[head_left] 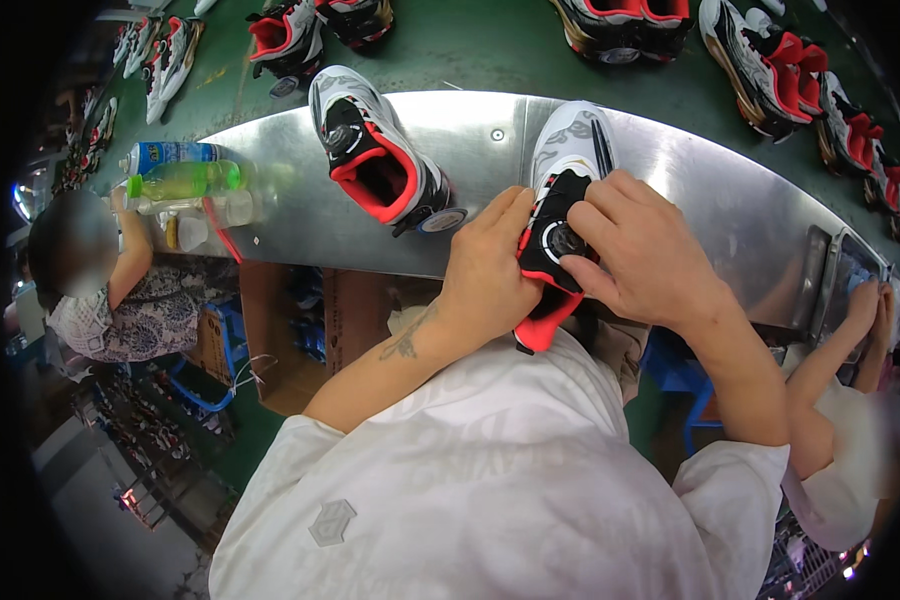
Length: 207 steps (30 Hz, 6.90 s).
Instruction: The person repeatedly picks up white and red sneakers from a conveyor belt, inserts a black circular component into the tongue area of each shoe, and places the shoes back on the belt. The process is repeated for multiple pairs throughout the clip.
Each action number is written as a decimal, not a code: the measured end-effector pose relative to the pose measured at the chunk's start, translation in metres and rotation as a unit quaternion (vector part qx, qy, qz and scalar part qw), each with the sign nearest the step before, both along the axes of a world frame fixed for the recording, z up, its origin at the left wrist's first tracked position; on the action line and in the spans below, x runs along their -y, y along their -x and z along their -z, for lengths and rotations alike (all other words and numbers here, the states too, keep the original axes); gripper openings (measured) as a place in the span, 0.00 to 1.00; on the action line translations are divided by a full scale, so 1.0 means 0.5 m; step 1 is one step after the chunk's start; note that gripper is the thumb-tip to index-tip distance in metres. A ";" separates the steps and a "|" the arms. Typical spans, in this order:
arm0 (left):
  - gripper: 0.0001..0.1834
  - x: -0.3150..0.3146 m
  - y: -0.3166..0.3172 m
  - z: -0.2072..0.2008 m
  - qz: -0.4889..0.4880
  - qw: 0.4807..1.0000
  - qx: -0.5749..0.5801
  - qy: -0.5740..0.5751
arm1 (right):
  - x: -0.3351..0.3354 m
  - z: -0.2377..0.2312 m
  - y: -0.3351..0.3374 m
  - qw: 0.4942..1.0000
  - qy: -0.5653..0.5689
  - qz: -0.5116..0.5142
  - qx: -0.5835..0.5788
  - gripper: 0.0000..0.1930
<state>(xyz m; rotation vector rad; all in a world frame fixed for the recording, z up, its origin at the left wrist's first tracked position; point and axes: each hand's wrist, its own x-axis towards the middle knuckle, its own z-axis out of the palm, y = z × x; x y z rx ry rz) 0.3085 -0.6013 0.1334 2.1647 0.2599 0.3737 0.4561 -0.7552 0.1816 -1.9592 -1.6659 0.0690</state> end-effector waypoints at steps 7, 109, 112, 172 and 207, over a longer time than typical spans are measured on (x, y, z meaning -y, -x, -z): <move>0.35 0.003 -0.002 -0.018 0.015 0.999 -0.028 -0.001 | 0.007 -0.010 0.014 0.994 0.083 0.036 -0.058 0.18; 0.33 0.036 -0.063 -0.172 0.129 0.980 0.115 -0.097 | 0.154 -0.010 0.115 0.959 -0.007 0.239 -0.152 0.43; 0.28 0.076 -0.108 -0.156 0.243 0.964 0.049 -0.096 | 0.148 0.072 0.125 0.908 -0.031 0.307 -0.282 0.34; 0.30 0.099 -0.018 -0.035 -0.020 0.999 0.003 -0.038 | 0.084 -0.076 0.049 0.959 0.227 0.149 -0.086 0.16; 0.25 0.075 -0.019 -0.057 0.013 0.998 -0.024 -0.063 | 0.152 -0.109 0.083 0.970 0.102 0.163 -0.146 0.38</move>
